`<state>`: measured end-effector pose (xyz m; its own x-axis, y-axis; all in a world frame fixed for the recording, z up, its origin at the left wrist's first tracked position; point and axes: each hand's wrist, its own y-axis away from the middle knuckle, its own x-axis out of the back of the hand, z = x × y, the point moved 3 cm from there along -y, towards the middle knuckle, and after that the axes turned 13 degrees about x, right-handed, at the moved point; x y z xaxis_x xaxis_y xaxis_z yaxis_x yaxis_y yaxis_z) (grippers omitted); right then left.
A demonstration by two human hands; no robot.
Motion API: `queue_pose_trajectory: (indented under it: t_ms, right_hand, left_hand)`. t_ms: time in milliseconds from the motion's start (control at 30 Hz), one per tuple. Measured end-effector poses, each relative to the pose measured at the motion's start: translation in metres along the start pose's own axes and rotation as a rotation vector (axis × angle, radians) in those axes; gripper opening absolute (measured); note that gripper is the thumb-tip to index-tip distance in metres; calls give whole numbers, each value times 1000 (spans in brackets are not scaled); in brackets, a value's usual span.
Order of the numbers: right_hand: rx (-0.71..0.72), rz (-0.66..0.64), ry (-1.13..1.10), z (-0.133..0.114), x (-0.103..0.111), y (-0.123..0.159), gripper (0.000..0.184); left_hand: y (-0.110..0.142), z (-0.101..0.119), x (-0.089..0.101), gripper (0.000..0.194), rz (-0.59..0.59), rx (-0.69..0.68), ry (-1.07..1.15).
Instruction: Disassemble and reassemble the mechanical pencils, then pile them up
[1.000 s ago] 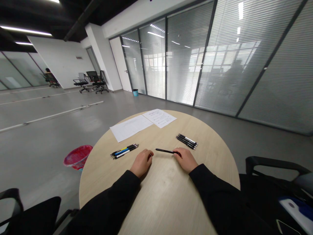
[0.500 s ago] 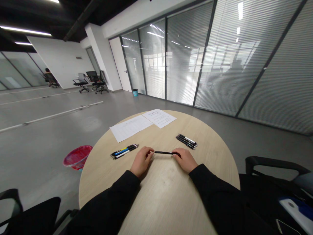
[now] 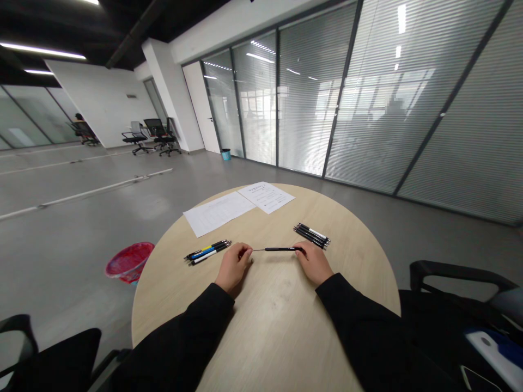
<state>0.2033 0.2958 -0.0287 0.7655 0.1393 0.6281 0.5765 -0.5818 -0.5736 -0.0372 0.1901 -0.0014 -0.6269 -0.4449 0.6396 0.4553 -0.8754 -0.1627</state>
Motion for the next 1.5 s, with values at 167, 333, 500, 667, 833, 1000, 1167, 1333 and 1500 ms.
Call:
queue_pose_trajectory:
  t_ms: [167,333,500,667,833,1000,1167,1333,1500]
  right_hand:
    - [-40,88,52,8,8,0,22]
    - [-91,168,138,20,17,1,25]
    - [-108,154,195,23,17,1,27]
    - [-85,73,206,14,8,2,27]
    - [-67,16,185,8,2,2,27]
    - [-53,-119,243,1,-2,2,30]
    - [11,-281,316,-4,-7,4,40]
    - [65,-357,370,-7,-8,5,47]
    - [96,-364,398,-9,-9,5,45]
  left_hand:
    - [-4,-3,5,24,49,53,67]
    - [-8,-9,11,27,108,98,97]
    - [-12,-17,13,27,148,116,105]
    - [-10,-16,8,27,87,91,97]
    - [-6,-9,5,26,47,55,114]
    - [-3,-3,3,26,19,50,128]
    - [-2,-1,3,26,15,50,134]
    - [-3,-4,2,26,8,37,126]
    - [-3,-5,1,26,2,31,104]
